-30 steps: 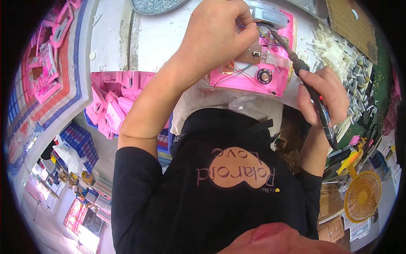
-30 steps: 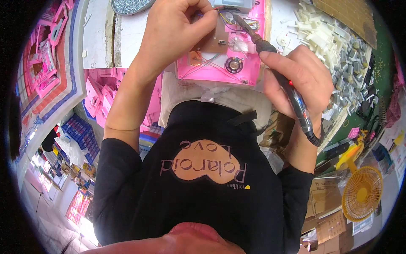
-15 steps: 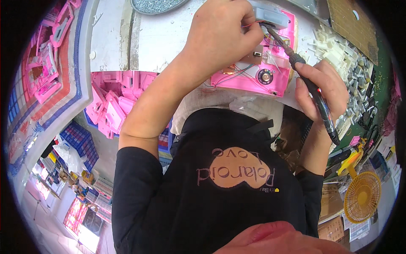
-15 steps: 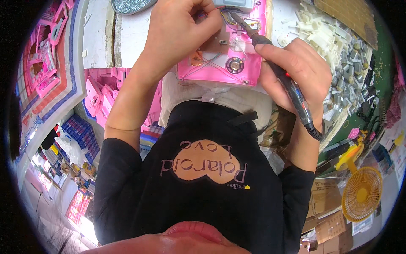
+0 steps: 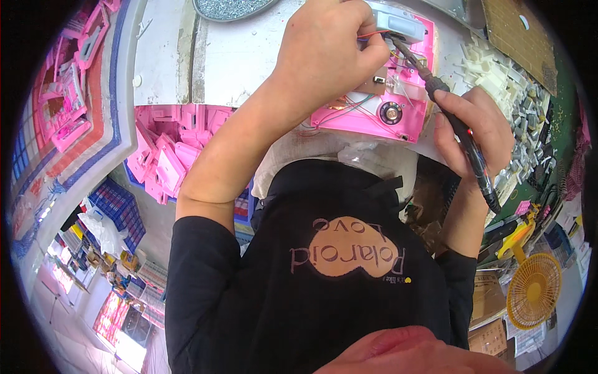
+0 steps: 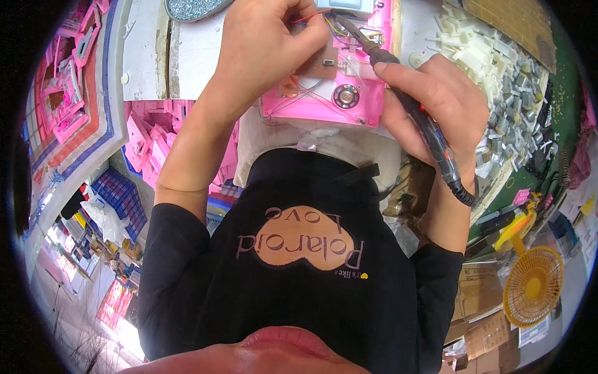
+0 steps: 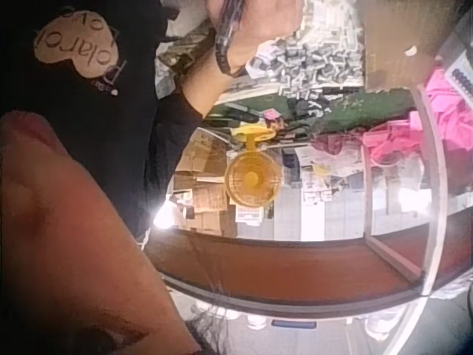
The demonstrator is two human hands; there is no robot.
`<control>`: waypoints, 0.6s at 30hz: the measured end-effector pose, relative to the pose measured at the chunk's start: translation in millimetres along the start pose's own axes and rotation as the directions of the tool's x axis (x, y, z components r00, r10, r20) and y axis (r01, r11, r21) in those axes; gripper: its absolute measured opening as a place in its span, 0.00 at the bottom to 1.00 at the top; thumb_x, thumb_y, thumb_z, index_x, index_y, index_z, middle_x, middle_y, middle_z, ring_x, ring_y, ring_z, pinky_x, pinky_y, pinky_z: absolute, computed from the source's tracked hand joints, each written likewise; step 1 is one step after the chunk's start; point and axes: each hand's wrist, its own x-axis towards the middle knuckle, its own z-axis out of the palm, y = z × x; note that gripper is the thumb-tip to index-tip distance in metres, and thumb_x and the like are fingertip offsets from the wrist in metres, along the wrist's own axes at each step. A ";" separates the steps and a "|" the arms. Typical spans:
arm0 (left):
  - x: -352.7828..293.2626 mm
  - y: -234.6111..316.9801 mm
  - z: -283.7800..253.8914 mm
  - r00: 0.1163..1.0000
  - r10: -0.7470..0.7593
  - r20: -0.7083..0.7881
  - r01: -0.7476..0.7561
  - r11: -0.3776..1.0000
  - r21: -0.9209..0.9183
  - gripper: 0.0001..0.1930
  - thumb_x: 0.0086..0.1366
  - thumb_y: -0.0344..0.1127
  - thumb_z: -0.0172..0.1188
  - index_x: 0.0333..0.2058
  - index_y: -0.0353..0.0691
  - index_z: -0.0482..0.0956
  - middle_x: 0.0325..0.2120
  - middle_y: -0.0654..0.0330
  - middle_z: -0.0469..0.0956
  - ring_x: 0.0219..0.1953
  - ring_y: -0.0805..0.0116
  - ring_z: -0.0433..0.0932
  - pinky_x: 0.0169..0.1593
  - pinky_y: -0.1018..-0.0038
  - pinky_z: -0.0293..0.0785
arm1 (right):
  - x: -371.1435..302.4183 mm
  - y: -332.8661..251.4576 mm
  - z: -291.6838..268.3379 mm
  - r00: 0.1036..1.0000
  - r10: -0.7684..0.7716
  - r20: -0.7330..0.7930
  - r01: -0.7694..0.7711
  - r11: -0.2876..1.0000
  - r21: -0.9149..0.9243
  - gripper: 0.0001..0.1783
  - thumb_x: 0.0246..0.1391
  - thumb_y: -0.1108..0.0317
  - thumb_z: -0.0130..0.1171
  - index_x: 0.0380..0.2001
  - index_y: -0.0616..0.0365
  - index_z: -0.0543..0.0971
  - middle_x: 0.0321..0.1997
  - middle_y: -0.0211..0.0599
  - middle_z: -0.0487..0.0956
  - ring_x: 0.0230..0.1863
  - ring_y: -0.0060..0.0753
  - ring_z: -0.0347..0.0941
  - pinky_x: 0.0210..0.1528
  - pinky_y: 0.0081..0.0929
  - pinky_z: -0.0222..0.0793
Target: Assembling and soldering internal components of a pink plastic electronic device housing.
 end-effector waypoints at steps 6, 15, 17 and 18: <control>0.2 0.8 -0.2 1.000 0.011 -0.007 -0.011 1.000 -0.002 0.07 0.51 0.26 0.64 0.22 0.33 0.74 0.30 0.49 0.72 0.31 0.51 0.75 0.35 0.62 0.74 | 1.9 -0.3 1.0 1.000 0.001 0.000 -0.001 1.000 0.026 0.22 0.36 0.80 0.72 0.41 0.59 0.84 0.19 0.33 0.71 0.20 0.34 0.67 0.22 0.28 0.59; 1.1 4.0 -0.5 1.000 0.011 -0.012 -0.011 1.000 0.004 0.07 0.52 0.26 0.64 0.23 0.33 0.74 0.30 0.49 0.71 0.31 0.51 0.75 0.35 0.62 0.74 | -2.2 -2.0 -1.1 1.000 -0.016 -0.025 0.017 1.000 0.020 0.21 0.36 0.80 0.72 0.40 0.60 0.84 0.19 0.33 0.71 0.19 0.34 0.67 0.21 0.28 0.59; 2.4 14.0 -6.2 1.000 0.004 -0.005 -0.004 1.000 0.016 0.07 0.52 0.26 0.64 0.23 0.33 0.74 0.30 0.49 0.71 0.31 0.51 0.75 0.34 0.62 0.74 | -3.6 -1.8 -2.7 0.999 -0.024 -0.035 0.025 0.999 0.019 0.21 0.37 0.80 0.71 0.40 0.61 0.84 0.18 0.33 0.70 0.18 0.34 0.67 0.21 0.28 0.59; 1.9 11.3 -5.2 1.000 0.001 -0.003 -0.001 1.000 0.012 0.07 0.52 0.26 0.64 0.23 0.33 0.74 0.30 0.50 0.71 0.30 0.52 0.75 0.34 0.63 0.74 | -3.5 -2.4 -4.0 0.999 -0.030 -0.038 0.031 0.999 0.021 0.21 0.37 0.80 0.71 0.40 0.61 0.84 0.18 0.34 0.70 0.18 0.34 0.67 0.21 0.28 0.59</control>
